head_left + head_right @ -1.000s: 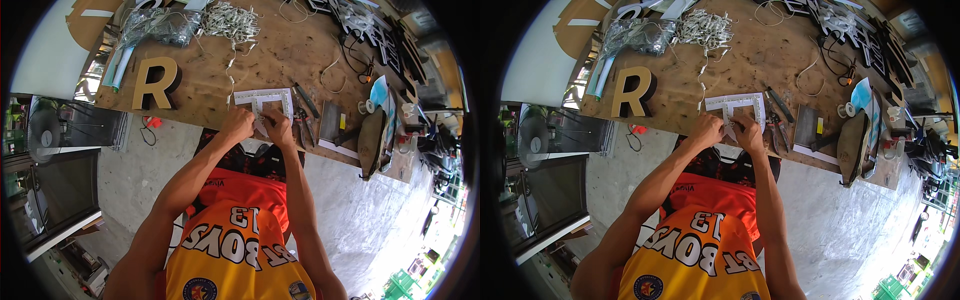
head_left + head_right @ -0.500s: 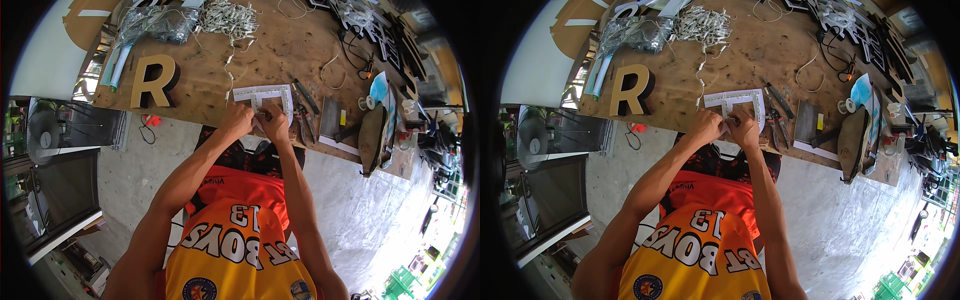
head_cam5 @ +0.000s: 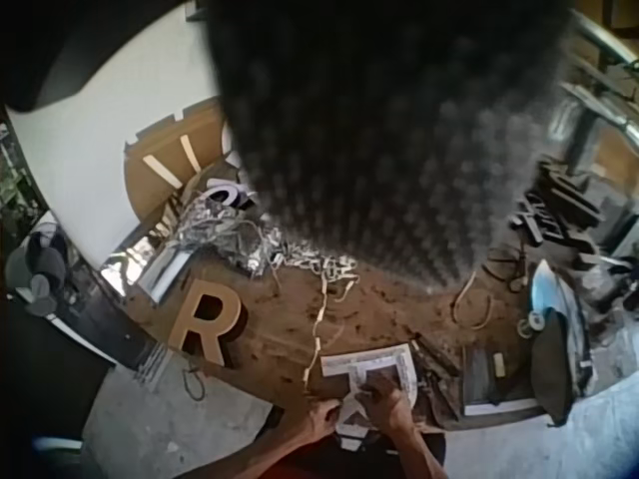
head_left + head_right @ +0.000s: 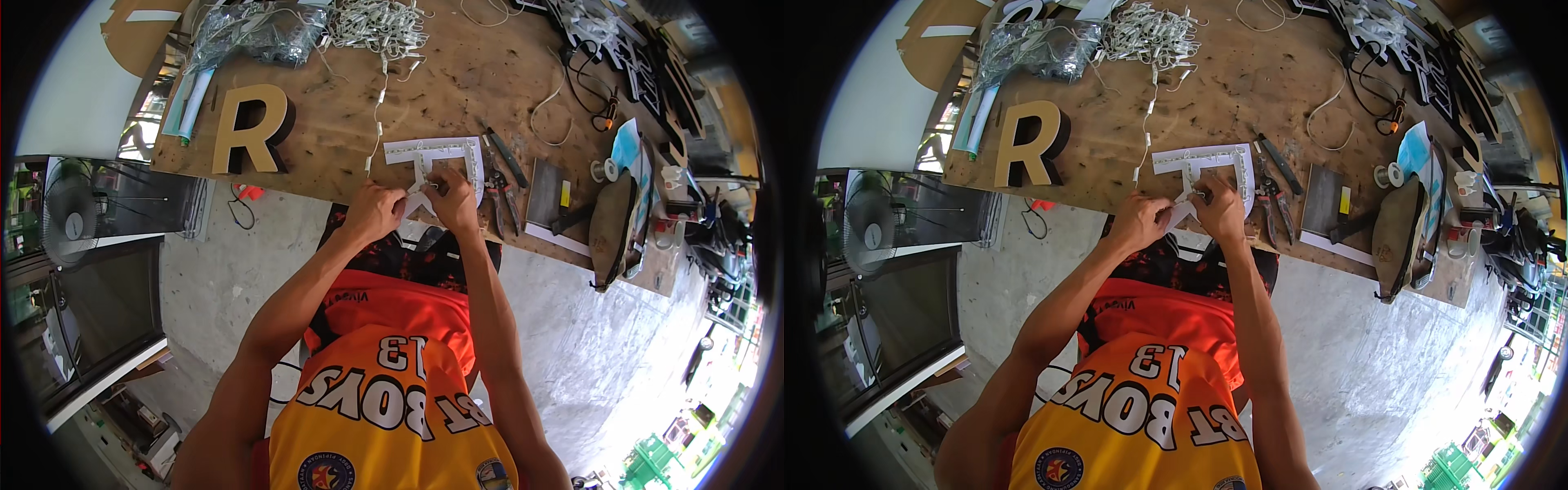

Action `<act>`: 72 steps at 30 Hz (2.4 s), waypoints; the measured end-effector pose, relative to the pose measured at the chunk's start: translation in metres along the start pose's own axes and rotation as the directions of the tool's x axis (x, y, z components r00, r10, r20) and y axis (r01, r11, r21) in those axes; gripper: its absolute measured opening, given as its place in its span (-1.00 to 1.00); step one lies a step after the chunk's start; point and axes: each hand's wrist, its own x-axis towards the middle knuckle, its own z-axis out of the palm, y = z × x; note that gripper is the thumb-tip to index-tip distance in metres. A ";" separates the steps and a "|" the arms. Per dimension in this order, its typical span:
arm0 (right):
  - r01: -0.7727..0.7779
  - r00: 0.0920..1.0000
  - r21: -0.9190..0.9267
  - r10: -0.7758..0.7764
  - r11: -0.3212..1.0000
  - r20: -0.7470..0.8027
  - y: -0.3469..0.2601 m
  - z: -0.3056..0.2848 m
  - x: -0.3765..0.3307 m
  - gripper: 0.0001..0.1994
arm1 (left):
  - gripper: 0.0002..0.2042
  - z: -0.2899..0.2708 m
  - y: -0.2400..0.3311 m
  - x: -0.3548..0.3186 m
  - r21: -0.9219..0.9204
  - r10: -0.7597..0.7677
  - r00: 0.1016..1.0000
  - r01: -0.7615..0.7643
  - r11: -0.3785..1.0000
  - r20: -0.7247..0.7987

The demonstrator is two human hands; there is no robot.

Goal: Assembling and gluing components of a 3D sign letter 'P'.

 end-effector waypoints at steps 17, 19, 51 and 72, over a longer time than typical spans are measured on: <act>0.022 1.000 -0.068 -0.023 0.997 -0.010 0.001 0.003 0.007 -0.77 | -0.96 0.018 -0.004 -0.005 -0.102 0.022 0.999 -0.027 0.994 -0.047; 0.008 1.000 -0.097 -0.007 0.995 0.005 -0.002 0.004 0.007 -0.76 | -0.95 0.018 -0.002 -0.007 -0.023 0.071 0.997 -0.070 0.997 0.008; -0.232 0.973 -0.301 0.215 0.925 -0.088 -0.023 0.004 -0.005 -0.63 | -0.77 -0.195 -0.125 0.064 0.447 0.070 0.978 0.026 0.894 -0.197; 0.321 0.947 -0.309 -0.303 0.895 0.106 -0.043 0.027 0.002 -0.80 | -0.82 -0.065 -0.076 0.058 0.494 0.389 0.908 -0.413 0.765 0.157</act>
